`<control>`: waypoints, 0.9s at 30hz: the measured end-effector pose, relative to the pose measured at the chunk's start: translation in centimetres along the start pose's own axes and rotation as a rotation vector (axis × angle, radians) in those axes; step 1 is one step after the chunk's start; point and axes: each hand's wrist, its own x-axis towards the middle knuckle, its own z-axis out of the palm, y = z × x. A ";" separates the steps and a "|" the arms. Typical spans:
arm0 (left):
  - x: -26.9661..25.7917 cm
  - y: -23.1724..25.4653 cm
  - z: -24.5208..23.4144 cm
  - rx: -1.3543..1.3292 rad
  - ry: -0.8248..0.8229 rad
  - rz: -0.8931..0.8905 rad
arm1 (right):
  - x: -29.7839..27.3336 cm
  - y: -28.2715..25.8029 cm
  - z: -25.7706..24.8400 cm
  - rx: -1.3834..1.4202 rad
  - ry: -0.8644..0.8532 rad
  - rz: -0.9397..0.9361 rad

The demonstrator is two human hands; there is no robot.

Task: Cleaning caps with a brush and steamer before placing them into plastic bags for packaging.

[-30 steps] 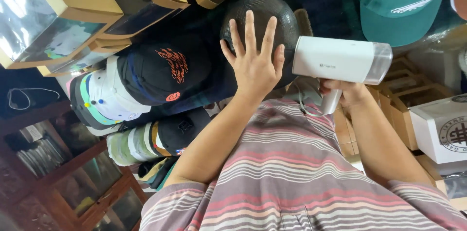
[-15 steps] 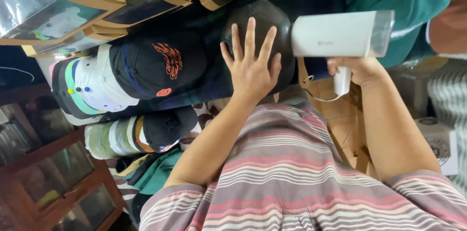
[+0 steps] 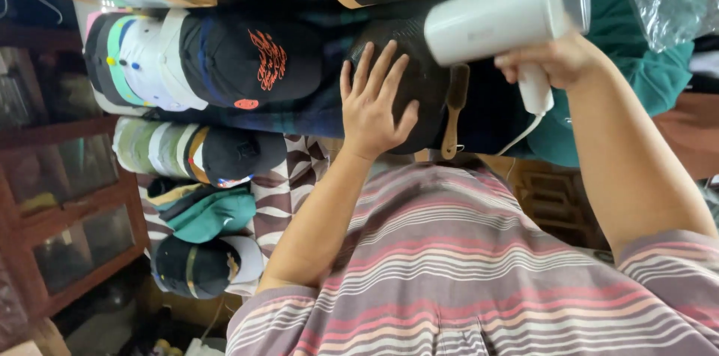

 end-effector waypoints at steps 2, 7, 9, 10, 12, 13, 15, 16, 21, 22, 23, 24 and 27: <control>-0.2 0.0 0.5 0.001 0.032 -0.008 | 1.3 0.3 -0.5 0.086 -0.004 -0.002; -0.6 -2.1 3.4 0.114 0.159 0.063 | 4.0 6.2 -0.2 0.399 0.120 0.000; -0.8 -2.2 3.6 0.132 0.174 0.077 | 5.2 9.4 -0.4 0.556 0.228 0.060; -1.0 -2.1 3.7 0.140 0.175 0.061 | 5.2 9.9 -0.1 0.551 0.216 0.071; -0.8 -2.3 3.8 0.167 0.199 0.082 | 5.9 10.6 0.6 0.677 0.293 0.116; -0.7 -2.2 3.7 0.172 0.199 0.077 | 6.0 10.4 0.8 0.676 0.287 0.120; -0.5 -1.9 3.5 0.178 0.218 0.086 | 6.0 10.2 1.2 0.649 0.295 0.187; -0.6 -1.8 3.5 0.180 0.218 0.084 | 6.5 10.5 0.8 0.649 0.292 0.189; -0.8 -1.7 3.5 0.122 0.254 0.042 | 7.9 12.1 -0.6 0.143 0.423 0.145; -1.1 -2.2 4.0 0.122 0.257 0.048 | 7.0 11.7 -0.3 0.145 0.425 0.139; -1.4 -2.7 4.4 0.066 0.344 -0.028 | 6.0 11.3 0.1 -0.014 0.412 0.105; -1.7 -3.3 4.9 0.009 0.430 -0.103 | 5.1 10.9 0.5 -0.173 0.398 0.070; -2.4 -2.6 5.1 -0.192 0.453 -0.264 | 0.6 8.1 2.4 -0.222 0.402 -0.004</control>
